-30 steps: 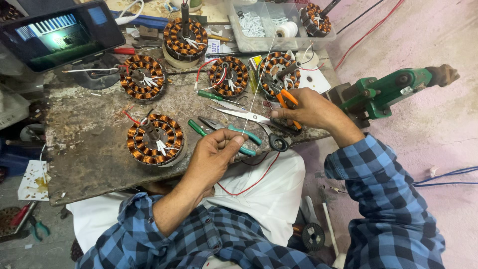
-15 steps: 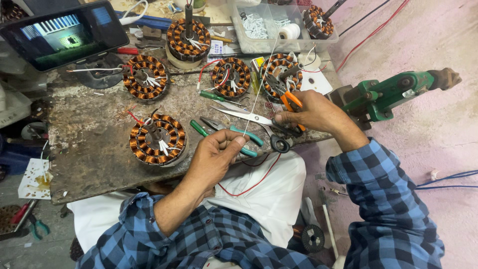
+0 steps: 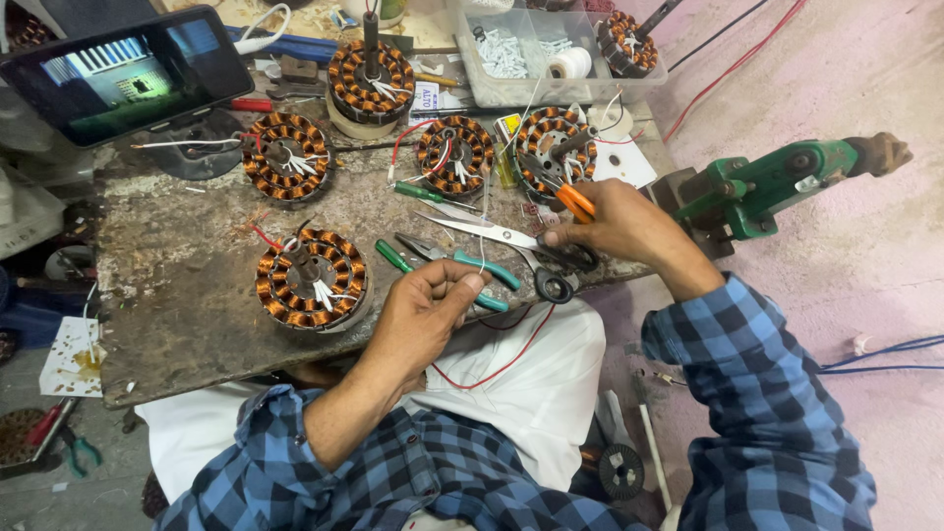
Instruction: The person repairs a motor stator by stripping wire insulation with a screwdriver, twisting wires together, and securing them with white tape. They use pliers to cut excess wire and adjust the stator on the workbench. The person handles multiple stators and tools throughout the process.
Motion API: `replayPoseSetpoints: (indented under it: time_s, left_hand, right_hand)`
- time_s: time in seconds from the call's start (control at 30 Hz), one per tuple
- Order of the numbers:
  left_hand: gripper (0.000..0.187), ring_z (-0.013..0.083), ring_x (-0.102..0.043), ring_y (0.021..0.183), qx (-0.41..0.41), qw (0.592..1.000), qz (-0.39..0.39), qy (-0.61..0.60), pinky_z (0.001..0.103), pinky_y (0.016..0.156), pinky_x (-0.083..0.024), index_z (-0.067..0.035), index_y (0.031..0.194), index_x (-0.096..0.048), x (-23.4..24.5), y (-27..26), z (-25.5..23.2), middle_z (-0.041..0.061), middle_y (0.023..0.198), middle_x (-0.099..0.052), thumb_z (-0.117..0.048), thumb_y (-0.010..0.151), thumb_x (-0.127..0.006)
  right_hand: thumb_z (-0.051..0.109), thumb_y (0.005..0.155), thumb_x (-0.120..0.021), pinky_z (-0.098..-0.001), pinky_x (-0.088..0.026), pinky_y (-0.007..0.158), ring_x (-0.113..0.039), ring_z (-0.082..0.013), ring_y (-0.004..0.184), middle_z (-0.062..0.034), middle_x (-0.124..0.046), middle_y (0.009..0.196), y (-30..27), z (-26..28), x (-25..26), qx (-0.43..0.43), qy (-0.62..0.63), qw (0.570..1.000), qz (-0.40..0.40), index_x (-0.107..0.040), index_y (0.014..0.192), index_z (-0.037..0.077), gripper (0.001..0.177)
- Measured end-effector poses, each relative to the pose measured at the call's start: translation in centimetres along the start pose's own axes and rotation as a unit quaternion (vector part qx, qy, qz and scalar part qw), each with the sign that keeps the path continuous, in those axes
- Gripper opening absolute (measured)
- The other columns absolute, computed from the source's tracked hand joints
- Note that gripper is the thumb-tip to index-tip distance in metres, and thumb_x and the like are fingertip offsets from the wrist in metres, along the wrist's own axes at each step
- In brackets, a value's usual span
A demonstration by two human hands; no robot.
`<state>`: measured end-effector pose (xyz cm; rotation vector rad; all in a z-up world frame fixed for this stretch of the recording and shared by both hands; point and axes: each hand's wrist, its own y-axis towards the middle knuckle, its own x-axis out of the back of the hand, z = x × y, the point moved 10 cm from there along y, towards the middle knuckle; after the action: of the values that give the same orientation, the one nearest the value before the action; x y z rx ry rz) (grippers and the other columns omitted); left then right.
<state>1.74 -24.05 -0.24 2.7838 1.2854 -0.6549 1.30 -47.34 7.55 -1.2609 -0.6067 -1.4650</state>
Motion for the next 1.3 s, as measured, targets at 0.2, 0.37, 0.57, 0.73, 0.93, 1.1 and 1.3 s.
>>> replayPoseSetpoints:
  time_s: [0.2, 0.37, 0.57, 0.73, 0.93, 1.1, 1.3]
  left_hand:
    - [0.024, 0.0017, -0.058, 0.07, -0.056, 0.991, 0.041, 0.11, 0.022, 0.061, -0.045, -0.002, 0.112, -0.073, 0.1, -3.7, -2.7, -0.004, 0.084, -0.073, -0.022, 0.1, -0.066]
    - [0.025, 0.0061, -0.053, 0.057, -0.031, 0.956, 0.071, 0.283, 0.027, 0.049, -0.043, -0.006, 0.101, -0.078, 0.4, -8.5, -4.9, -0.001, 0.07, -0.072, -0.028, 0.093, -0.069]
    - [0.025, 0.0077, -0.055, 0.055, -0.001, 0.949, 0.069, 0.307, 0.028, 0.047, -0.043, -0.008, 0.1, -0.076, 2.4, -11.4, -6.2, 0.001, 0.07, -0.071, -0.031, 0.094, -0.067]
    - [0.025, 0.0055, -0.061, 0.062, -0.092, 0.958, 0.075, 0.262, 0.026, 0.055, -0.049, -0.005, 0.104, -0.073, 3.9, -12.8, -6.4, 0.001, 0.077, -0.073, -0.029, 0.099, -0.067]
    - [0.023, 0.0075, -0.055, 0.056, -0.041, 0.962, 0.065, 0.261, 0.029, 0.049, -0.042, -0.003, 0.098, -0.074, 5.1, -12.8, -3.8, 0.004, 0.064, -0.066, -0.026, 0.096, -0.07]
    - [0.02, 0.004, -0.056, 0.061, -0.051, 0.973, 0.054, 0.218, 0.024, 0.053, -0.046, -0.004, 0.1, -0.075, 7.5, -14.0, -4.5, 0.0, 0.07, -0.067, -0.023, 0.096, -0.071]
    - [0.019, 0.0046, -0.057, 0.062, -0.056, 0.966, -0.008, 0.254, 0.025, 0.056, -0.048, -0.005, 0.099, -0.075, 11.0, -14.9, -6.0, 0.001, 0.073, -0.071, -0.023, 0.096, -0.071]
  right_hand:
    - [0.064, 0.073, -0.079, -0.0499, -0.054, 0.072, -0.071, -0.0371, 0.087, -0.0193, -0.073, 0.093, -2.7, 0.0, 1.0, 0.018, -0.128, 0.991, -0.021, -0.07, 0.118, 0.011, 0.071]
    - [0.068, 0.076, -0.072, -0.0472, -0.055, 0.067, -0.07, -0.0361, 0.081, -0.0147, -0.07, 0.096, -5.1, 2.0, 0.3, 0.102, -0.243, 0.952, -0.153, -0.074, 0.114, 0.014, 0.065]
    - [0.059, 0.087, -0.071, -0.0449, -0.053, 0.066, -0.068, -0.0312, 0.083, -0.0094, -0.068, 0.096, -6.2, 5.4, -1.1, 0.148, -0.29, 0.913, -0.245, -0.075, 0.111, 0.016, 0.05]
    - [0.03, 0.09, -0.082, -0.0451, -0.052, 0.081, -0.067, -0.033, 0.094, -0.0104, -0.069, 0.105, -11.5, 10.2, -1.3, 0.243, -0.074, 0.929, -0.268, -0.071, 0.123, 0.008, 0.041]
    - [0.013, 0.075, -0.087, -0.0313, -0.057, 0.075, -0.073, -0.022, 0.088, -0.0114, -0.074, 0.101, -16.3, 18.7, -8.5, 0.418, 0.204, 0.884, -0.05, -0.071, 0.117, 0.002, 0.046]
    - [0.004, 0.079, -0.083, -0.025, -0.055, 0.065, -0.073, -0.0144, 0.075, -0.006, -0.075, 0.085, -15.3, 18.1, -7.7, 0.367, 0.224, 0.898, -0.088, -0.077, 0.096, 0.003, 0.019]
    - [0.001, 0.085, -0.079, -0.0278, -0.055, 0.071, -0.071, -0.0164, 0.079, -0.0073, -0.074, 0.089, -14.5, 16.1, -6.9, 0.305, 0.198, 0.921, -0.14, -0.073, 0.094, 0.0, 0.01]
